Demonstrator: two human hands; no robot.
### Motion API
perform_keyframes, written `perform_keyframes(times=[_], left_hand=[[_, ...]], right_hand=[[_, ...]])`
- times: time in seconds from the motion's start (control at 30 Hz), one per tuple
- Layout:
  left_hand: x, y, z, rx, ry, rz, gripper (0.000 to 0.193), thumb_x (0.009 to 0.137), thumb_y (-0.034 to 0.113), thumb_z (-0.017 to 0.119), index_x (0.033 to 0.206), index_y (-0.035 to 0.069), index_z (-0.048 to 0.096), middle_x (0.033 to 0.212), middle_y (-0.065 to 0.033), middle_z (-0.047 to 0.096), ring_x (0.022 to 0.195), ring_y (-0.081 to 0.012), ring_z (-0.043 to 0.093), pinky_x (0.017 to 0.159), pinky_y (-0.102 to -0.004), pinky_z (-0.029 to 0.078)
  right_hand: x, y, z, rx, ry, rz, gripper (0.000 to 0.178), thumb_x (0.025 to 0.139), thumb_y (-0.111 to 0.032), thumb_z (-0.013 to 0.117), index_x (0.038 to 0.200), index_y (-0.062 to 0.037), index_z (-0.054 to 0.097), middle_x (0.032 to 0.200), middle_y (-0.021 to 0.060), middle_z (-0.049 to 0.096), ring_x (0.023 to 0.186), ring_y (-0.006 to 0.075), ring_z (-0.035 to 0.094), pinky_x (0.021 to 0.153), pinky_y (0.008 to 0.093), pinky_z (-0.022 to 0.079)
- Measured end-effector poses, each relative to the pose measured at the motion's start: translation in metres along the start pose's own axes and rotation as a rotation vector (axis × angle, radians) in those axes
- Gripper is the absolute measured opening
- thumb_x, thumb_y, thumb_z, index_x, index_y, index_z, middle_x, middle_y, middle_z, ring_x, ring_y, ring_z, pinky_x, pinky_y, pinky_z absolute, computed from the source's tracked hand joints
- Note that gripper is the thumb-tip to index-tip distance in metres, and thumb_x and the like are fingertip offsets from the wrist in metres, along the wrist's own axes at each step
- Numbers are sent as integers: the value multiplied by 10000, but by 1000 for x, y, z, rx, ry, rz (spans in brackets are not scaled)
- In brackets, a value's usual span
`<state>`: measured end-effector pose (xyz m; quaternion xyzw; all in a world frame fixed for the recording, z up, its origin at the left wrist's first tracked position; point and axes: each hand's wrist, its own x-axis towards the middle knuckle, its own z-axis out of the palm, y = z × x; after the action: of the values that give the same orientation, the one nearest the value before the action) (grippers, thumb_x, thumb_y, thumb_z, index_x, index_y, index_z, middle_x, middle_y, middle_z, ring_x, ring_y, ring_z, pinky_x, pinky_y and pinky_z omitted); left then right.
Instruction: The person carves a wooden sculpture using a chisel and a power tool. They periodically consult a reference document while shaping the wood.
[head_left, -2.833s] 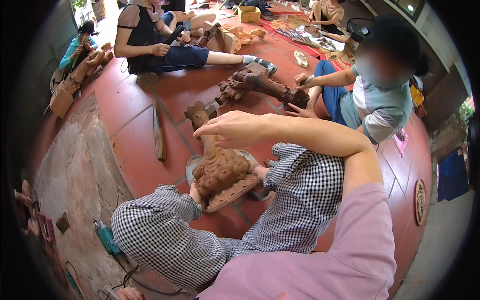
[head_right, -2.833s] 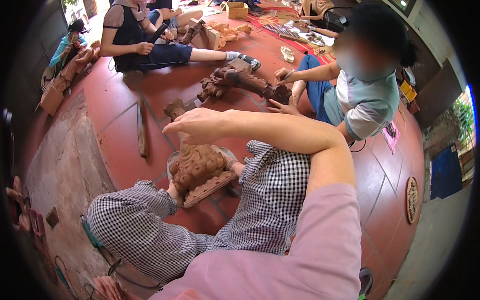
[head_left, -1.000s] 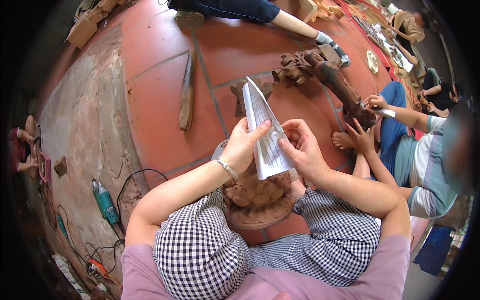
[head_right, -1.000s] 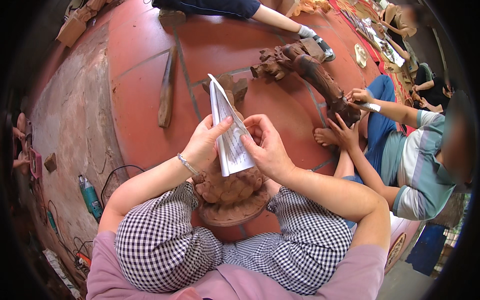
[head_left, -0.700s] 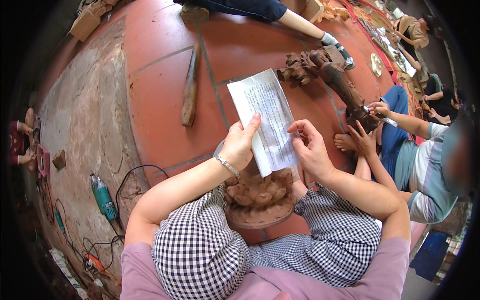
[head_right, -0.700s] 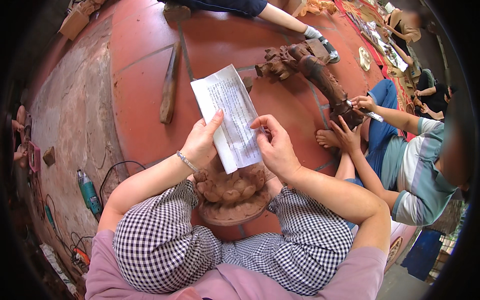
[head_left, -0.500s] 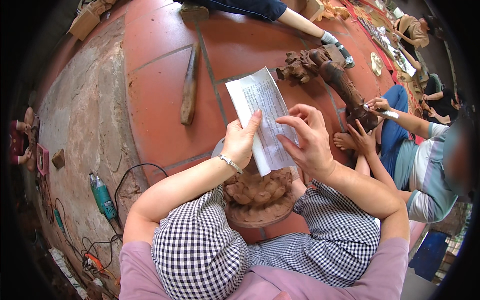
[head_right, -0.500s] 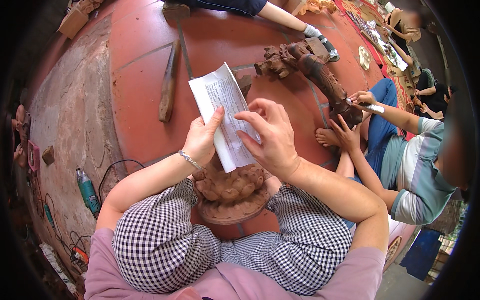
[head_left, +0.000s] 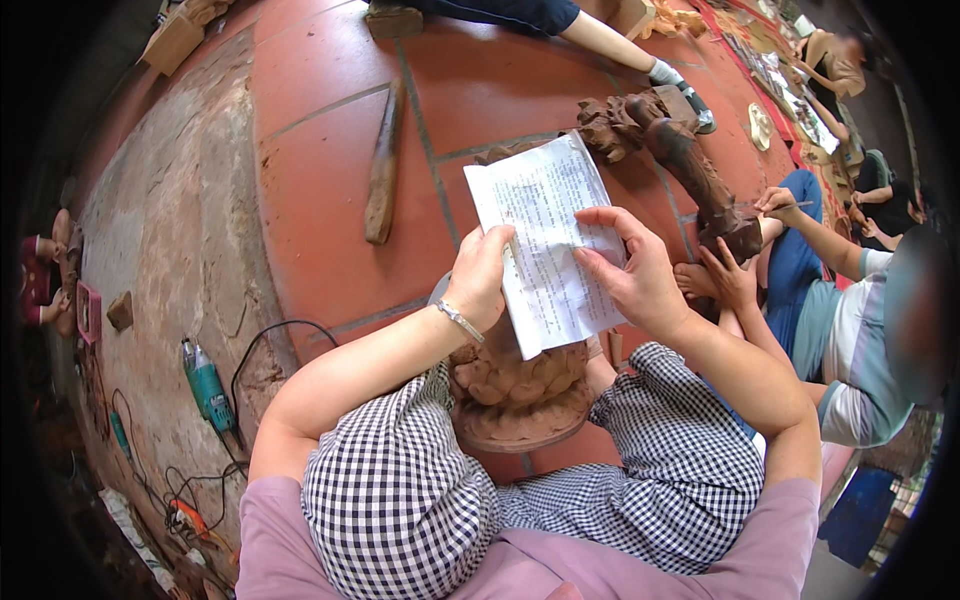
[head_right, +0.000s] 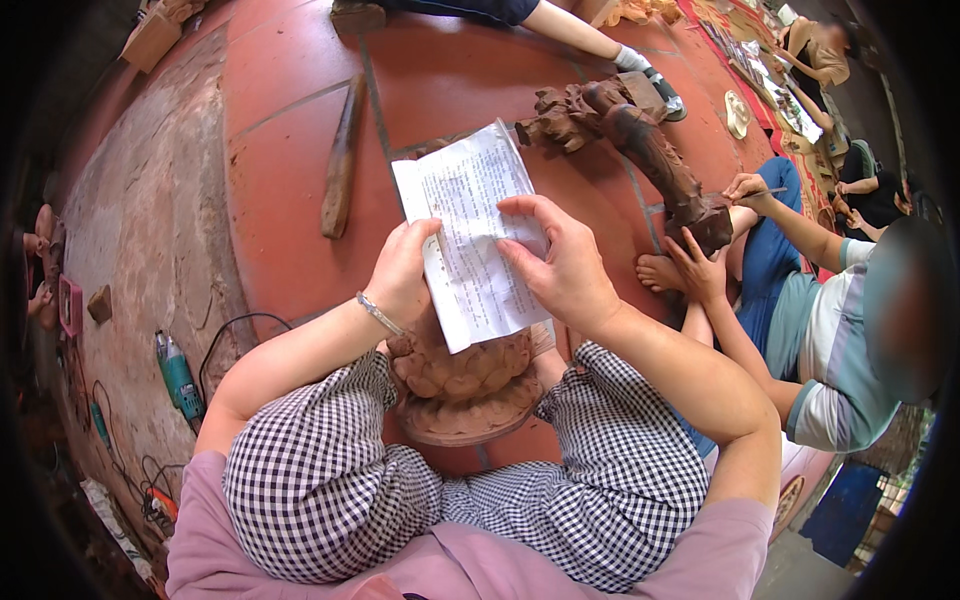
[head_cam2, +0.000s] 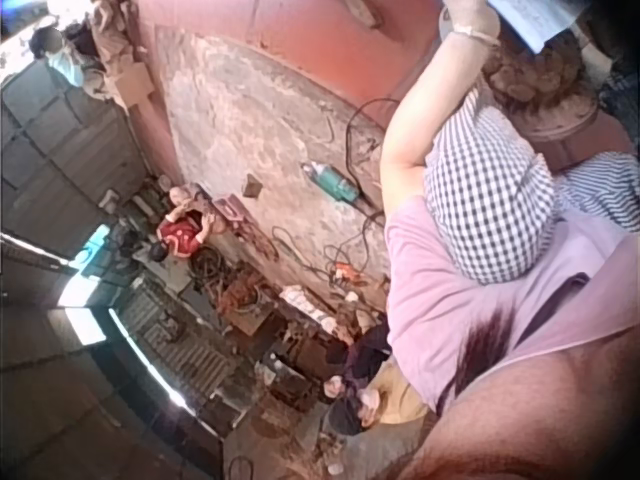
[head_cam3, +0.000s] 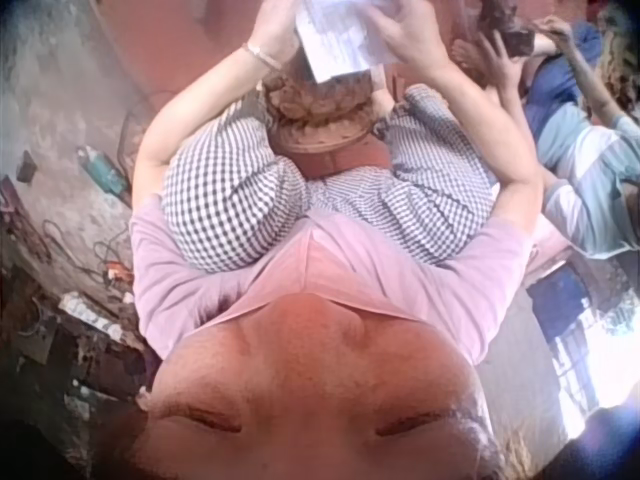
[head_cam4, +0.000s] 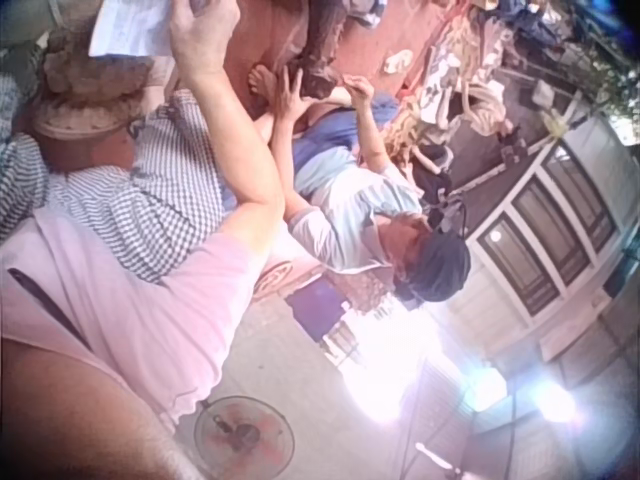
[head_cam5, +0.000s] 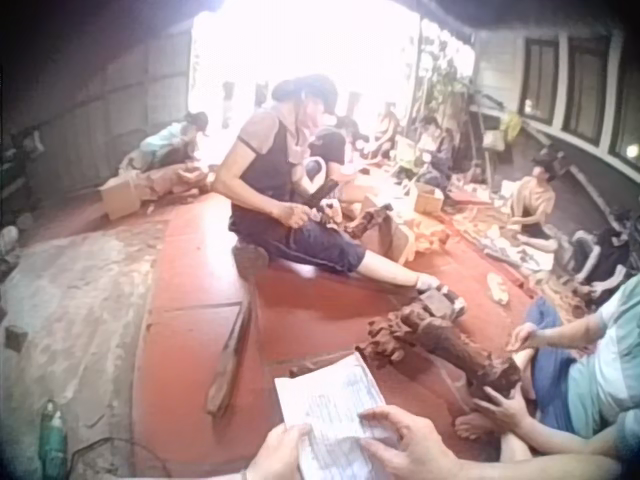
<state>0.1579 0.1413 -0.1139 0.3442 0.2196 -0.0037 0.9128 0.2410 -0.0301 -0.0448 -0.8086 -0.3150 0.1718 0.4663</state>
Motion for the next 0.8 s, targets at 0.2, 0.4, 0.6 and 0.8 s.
perform_keyframes(times=[0.2,0.4,0.6,0.8], left_hand=[[-4,6,7,-86,-92,-27,480,1059,355,400,1375,-4,433,1348,-128,546,1202,-232,566,1033,-403,473],[-7,10,22,-181,-177,-10,630,1036,512,328,1453,40,347,1416,-146,479,1290,-277,492,1100,-443,409],[-11,8,26,28,-97,-5,601,1003,516,462,1354,28,441,1231,-118,561,1099,-235,573,939,-396,498],[-12,9,19,-77,-92,-9,406,991,338,531,1250,27,507,1129,-82,578,994,-204,586,820,-363,530]], right_hand=[[7,-19,-7,-937,155,-557,354,759,-97,733,1101,-39,661,1186,169,647,1039,278,644,825,336,523],[6,-21,15,-65,-349,250,212,875,-176,730,903,21,657,888,104,692,771,173,656,696,310,530],[9,-10,28,6,-304,150,272,834,-179,740,975,21,622,823,93,668,739,164,636,682,314,515],[3,-14,34,-327,-194,-211,265,797,-165,720,967,-26,572,943,152,611,827,364,631,701,439,515]])
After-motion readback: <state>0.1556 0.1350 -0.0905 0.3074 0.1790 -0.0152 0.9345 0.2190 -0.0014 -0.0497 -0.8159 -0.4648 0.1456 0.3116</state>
